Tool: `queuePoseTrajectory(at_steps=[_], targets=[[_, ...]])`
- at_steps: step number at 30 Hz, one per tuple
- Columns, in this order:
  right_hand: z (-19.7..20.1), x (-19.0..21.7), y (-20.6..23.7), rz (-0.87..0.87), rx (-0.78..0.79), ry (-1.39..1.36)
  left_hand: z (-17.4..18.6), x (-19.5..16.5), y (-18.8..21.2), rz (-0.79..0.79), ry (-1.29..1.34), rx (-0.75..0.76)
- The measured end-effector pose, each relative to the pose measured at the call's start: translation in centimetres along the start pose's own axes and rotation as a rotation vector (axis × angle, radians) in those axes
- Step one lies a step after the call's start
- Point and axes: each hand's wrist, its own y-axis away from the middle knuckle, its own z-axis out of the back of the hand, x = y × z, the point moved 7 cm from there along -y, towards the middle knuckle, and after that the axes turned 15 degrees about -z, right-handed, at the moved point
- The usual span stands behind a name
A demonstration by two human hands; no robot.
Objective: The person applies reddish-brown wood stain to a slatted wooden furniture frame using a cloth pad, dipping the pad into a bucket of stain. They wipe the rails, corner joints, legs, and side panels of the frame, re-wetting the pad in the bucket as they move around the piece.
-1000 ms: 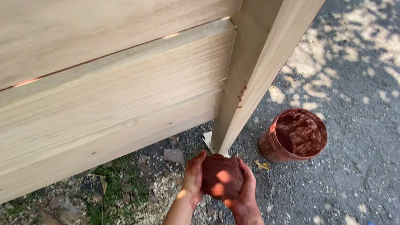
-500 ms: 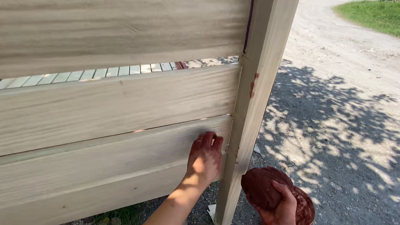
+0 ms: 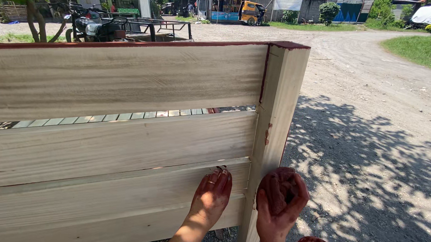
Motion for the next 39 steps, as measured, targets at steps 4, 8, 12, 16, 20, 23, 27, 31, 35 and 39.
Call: queuePoseTrajectory(at_steps=[4, 8, 12, 16, 20, 23, 27, 31, 35, 39], targets=[[-2.4, 1.6, -0.8, 0.287, -0.091, 0.249, -1.3, -0.6, 0.6, 0.018, -0.073, 0.047], [-4.2, 1.7, -1.0, 0.405, -0.138, 0.424, -0.8, -0.3, 1.4, 0.047, -0.193, -0.005], [-4.3, 1.0, -0.6, 0.411, -0.193, 0.361, -0.4, -0.1, 1.8, 0.007, -0.273, 0.005], [-4.7, 1.6, -2.0, 0.384, -0.197, 0.337, -1.2, 0.0, 1.5, -0.041, -0.3, 0.166], [-6.6, 7.7, -7.5, 0.509, -0.184, 0.375, -0.4, 0.8, 0.3, -0.058, -0.11, 0.216], [-8.4, 14.8, -13.5, 0.58, -0.227, 0.387, 1.0, 2.2, -1.9, -0.107, -0.034, 0.257], [-9.7, 21.4, -17.9, 0.676, -0.189, 0.393, 3.5, 3.4, -3.8, -0.079, 0.05, 0.16], [-8.7, 19.7, -17.2, 0.637, -0.114, 0.329, 4.7, 3.1, -5.0, -0.092, 0.078, 0.034], [-6.5, 12.3, -13.2, 0.579, -0.108, 0.24, 4.5, 2.0, -5.0, -0.093, 0.067, -0.053], [-3.5, 3.6, -5.8, 0.507, -0.106, 0.334, 2.9, 1.5, -4.0, -0.06, 0.107, 0.077]])
